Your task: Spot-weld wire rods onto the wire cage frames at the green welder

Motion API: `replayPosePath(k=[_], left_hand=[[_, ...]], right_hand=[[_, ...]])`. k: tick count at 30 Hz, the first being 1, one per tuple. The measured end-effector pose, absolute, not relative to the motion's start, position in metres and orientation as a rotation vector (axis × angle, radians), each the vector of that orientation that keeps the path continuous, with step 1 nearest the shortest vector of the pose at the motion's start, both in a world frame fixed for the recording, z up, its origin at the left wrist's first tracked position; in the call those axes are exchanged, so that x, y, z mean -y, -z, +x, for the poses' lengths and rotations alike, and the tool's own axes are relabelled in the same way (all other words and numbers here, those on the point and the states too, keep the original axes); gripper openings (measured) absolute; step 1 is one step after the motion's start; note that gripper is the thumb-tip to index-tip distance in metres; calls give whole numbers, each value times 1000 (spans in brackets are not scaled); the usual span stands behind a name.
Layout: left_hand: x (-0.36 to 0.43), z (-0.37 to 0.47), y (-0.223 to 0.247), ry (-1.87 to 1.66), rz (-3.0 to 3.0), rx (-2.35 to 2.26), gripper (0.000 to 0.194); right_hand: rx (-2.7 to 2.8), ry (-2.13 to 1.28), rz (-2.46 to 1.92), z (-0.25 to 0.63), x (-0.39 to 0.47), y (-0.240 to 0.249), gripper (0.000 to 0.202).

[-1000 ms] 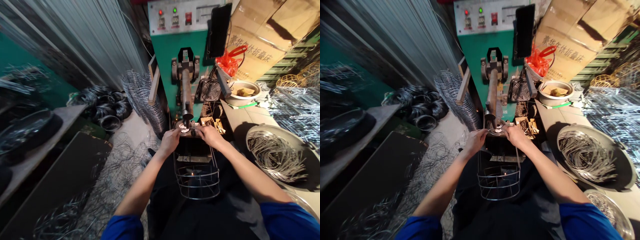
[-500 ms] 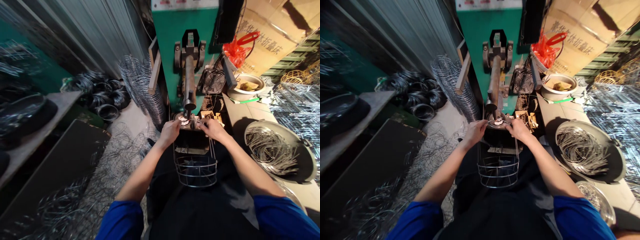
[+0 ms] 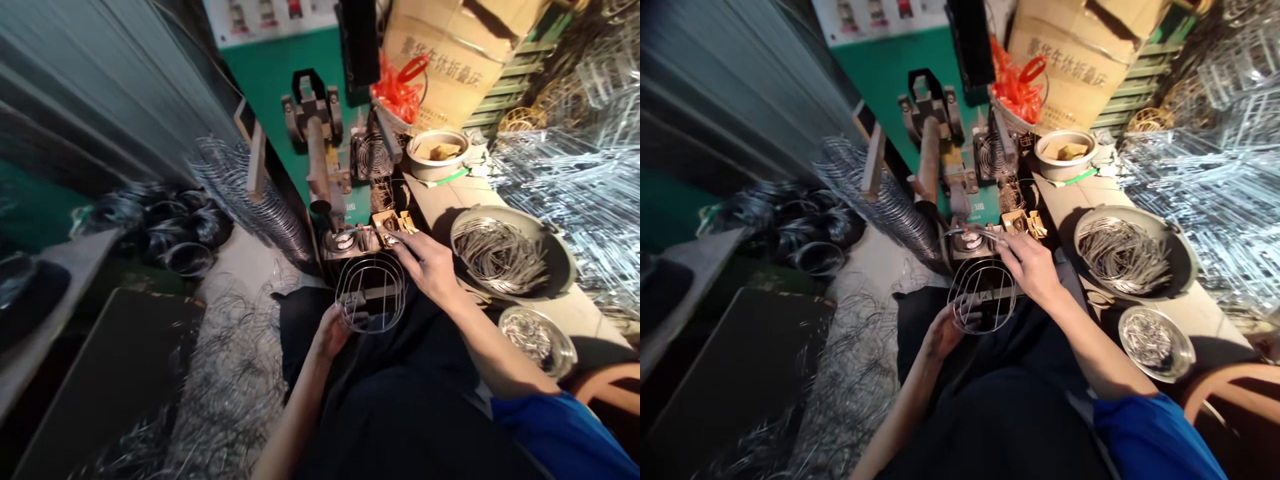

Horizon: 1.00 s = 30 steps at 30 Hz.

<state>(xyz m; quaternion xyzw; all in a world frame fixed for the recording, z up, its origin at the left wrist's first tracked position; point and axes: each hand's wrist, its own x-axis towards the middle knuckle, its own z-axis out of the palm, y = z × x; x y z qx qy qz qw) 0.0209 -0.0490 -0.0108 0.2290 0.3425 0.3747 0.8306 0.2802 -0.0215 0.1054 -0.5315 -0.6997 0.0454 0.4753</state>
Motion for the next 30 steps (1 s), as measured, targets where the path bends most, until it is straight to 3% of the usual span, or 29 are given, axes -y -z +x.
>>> replayPosePath(k=[4,6,9,14,18,24,27,30], left_hand=[[50,39,15,-927,499,-876,54],[44,40,19,-954,577,-998,56],[37,42,30,-994,725,-1152,62],[32,60,39,-1042,953,-1281,91],[33,66,32,-1013,1201,-1389,109],[28,49,11,-1003,1396,-1556,106],[24,44,2,-1025,1410,-1591,104],[22,43,-2,-1057,1425,-1621,102]], right_hand=[[1550,-229,-1690,363,74,-49,37],[1344,-243,-2186,422,122,3,36],[946,-535,-2875,490,200,81,30],[706,-623,-2993,516,261,143,22],[795,-620,-2918,515,262,146,14],[642,-431,-2845,532,243,132,17],[748,-338,-2518,503,190,87,17],[1083,-504,-1943,434,112,20,36]])
